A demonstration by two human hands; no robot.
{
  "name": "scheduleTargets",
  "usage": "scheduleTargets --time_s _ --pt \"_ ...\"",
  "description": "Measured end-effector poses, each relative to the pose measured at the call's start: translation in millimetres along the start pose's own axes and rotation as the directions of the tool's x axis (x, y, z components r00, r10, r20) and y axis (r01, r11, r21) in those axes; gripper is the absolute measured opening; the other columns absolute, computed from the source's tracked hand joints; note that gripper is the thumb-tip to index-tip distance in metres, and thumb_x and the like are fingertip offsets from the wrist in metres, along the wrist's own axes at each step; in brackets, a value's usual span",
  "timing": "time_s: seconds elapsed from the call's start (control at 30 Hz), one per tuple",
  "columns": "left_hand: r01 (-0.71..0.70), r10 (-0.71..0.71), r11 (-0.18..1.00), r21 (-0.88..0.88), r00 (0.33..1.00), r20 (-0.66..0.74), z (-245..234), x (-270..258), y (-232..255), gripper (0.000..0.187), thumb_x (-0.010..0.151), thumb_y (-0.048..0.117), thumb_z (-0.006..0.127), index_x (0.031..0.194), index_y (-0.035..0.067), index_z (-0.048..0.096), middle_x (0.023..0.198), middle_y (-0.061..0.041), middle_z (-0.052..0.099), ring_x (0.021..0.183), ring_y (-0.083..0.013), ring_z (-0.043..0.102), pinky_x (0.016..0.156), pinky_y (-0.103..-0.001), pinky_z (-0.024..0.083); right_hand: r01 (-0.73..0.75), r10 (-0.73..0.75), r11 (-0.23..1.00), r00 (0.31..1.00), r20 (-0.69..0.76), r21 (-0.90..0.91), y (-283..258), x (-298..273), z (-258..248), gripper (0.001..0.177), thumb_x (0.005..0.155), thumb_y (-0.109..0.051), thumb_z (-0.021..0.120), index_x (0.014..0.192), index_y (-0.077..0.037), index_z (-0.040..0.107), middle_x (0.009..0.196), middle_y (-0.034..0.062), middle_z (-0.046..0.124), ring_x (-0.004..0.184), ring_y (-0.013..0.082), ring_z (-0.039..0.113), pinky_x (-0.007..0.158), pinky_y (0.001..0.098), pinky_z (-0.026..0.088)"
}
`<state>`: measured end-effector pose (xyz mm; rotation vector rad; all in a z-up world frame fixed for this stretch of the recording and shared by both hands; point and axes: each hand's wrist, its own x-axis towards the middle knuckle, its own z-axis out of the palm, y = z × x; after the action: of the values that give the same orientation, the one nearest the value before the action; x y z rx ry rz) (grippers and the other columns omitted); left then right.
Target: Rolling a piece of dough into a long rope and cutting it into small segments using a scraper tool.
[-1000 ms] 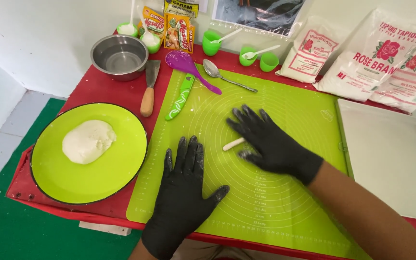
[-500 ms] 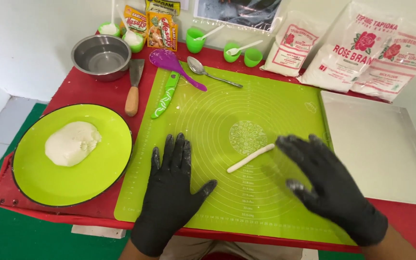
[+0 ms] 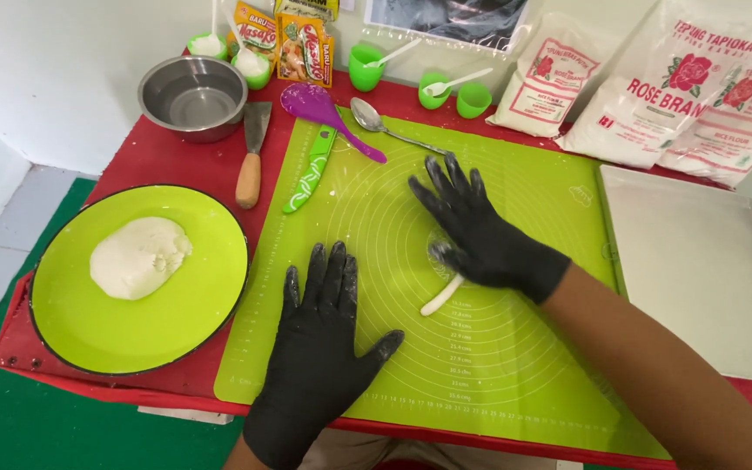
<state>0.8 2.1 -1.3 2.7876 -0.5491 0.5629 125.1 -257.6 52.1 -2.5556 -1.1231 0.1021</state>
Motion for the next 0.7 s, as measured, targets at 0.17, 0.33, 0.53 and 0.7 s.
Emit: scheduleTargets --time_s 0.17,0.33,0.53,0.7 --pt "0.005 -0.005 1.000 -0.025 1.000 -0.008 -1 1 -1 0.103 0.093 0.073 0.051 0.159 -0.004 0.030 0.170 -0.020 0.026 0.159 -0.0381 0.020 0.128 -0.058 0.013 -0.016 0.011 0.997 0.998 -0.065 -0.069 28 38 9 0.072 0.108 -0.046 0.029 0.169 -0.016 0.004 0.175 0.0162 -0.012 0.159 0.0411 -0.019 0.123 0.0671 -0.010" --pt "0.010 -0.010 0.999 -0.048 1.000 0.010 0 1 -1 0.101 0.094 0.072 0.051 0.158 -0.004 0.031 0.170 -0.020 0.026 0.159 -0.0378 0.019 0.127 -0.057 0.012 0.016 -0.011 1.000 0.979 -0.204 0.020 24 59 -11 0.064 0.108 -0.029 0.031 0.169 -0.018 0.013 0.177 0.0112 -0.004 0.162 0.0346 -0.015 0.127 0.0642 -0.011" --pt "0.015 -0.014 0.999 -0.029 1.000 0.021 2 0 -1 0.103 0.094 0.075 0.048 0.159 -0.003 0.029 0.170 -0.020 0.025 0.159 -0.0366 0.018 0.128 -0.056 0.010 0.036 -0.024 0.997 0.986 -0.162 0.071 10 42 -29 0.061 0.108 -0.022 0.034 0.166 -0.011 0.016 0.175 0.0167 0.013 0.163 0.0376 0.001 0.130 0.0577 0.000" --pt "0.009 -0.009 1.000 -0.004 1.000 0.016 2 0 -1 0.102 0.095 0.075 0.046 0.159 -0.003 0.030 0.171 -0.020 0.024 0.159 -0.0376 0.018 0.128 -0.058 0.010 0.013 -0.013 1.000 1.000 0.006 -0.018 20 35 -1 0.069 0.107 -0.049 0.032 0.167 -0.020 0.016 0.176 0.0158 0.003 0.161 0.0417 -0.009 0.123 0.0676 -0.008"
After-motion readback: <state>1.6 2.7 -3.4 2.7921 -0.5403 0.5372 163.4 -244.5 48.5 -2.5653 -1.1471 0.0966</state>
